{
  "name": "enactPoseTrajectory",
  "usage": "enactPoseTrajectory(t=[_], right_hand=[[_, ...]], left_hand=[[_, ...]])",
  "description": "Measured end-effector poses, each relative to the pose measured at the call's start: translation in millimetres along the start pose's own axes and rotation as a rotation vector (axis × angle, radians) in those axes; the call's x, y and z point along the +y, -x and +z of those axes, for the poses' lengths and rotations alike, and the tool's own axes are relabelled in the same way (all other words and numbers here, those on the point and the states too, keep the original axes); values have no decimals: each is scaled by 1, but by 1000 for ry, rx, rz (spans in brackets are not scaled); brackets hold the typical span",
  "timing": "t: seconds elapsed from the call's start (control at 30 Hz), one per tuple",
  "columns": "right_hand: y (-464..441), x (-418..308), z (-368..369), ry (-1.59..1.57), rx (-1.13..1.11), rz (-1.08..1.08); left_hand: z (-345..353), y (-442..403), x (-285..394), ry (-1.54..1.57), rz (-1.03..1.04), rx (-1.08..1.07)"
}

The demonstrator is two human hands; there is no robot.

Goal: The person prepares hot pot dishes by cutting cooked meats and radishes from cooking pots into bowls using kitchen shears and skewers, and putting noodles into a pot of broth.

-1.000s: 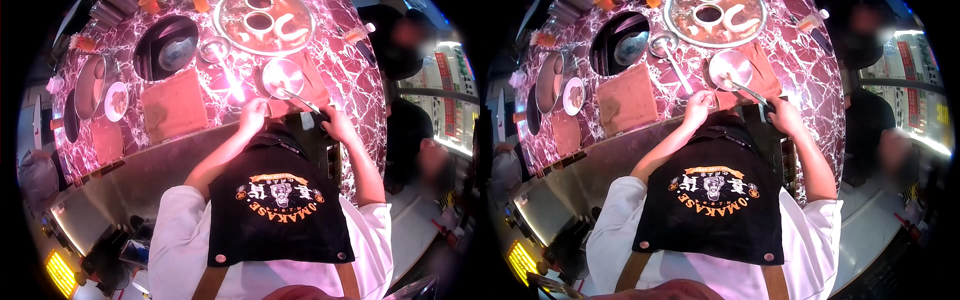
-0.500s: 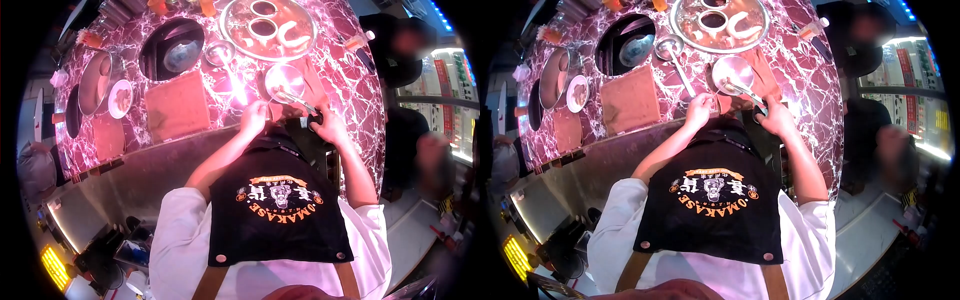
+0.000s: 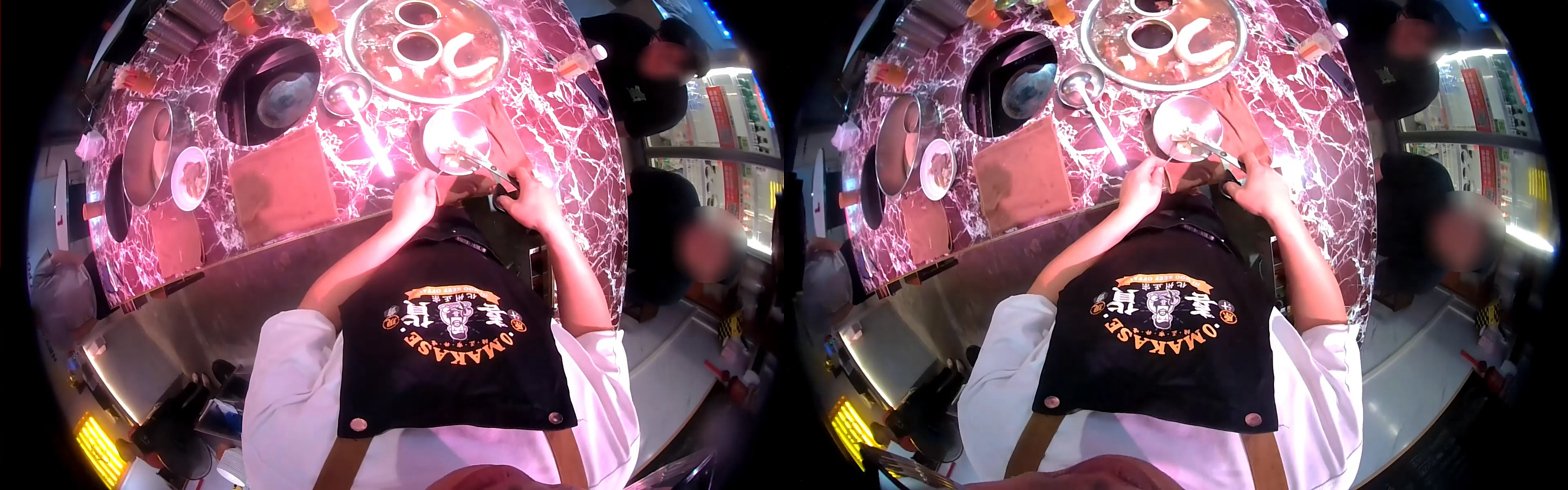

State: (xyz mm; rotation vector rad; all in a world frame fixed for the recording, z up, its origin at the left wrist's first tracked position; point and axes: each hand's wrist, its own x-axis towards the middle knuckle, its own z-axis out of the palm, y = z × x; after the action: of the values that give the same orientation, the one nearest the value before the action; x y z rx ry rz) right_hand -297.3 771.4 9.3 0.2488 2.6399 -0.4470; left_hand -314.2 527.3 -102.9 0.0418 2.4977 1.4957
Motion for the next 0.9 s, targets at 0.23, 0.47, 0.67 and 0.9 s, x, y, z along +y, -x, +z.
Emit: enactPoseTrajectory(t=[0.23,0.47,0.67,0.9], right_hand=[[-10,20,23,-85,96,-98],[21,8,-33,133,162,-310],[-25,33,-16,239,148,-347],[-126,79,-73,-776,-172,-70]], left_hand=[[-31,-8,6,-196,11,-47],[-50,-34,19,-344,48,-127],[-97,-61,66,-535,240,-294],[-122,-185,117,-577,257,-213]])
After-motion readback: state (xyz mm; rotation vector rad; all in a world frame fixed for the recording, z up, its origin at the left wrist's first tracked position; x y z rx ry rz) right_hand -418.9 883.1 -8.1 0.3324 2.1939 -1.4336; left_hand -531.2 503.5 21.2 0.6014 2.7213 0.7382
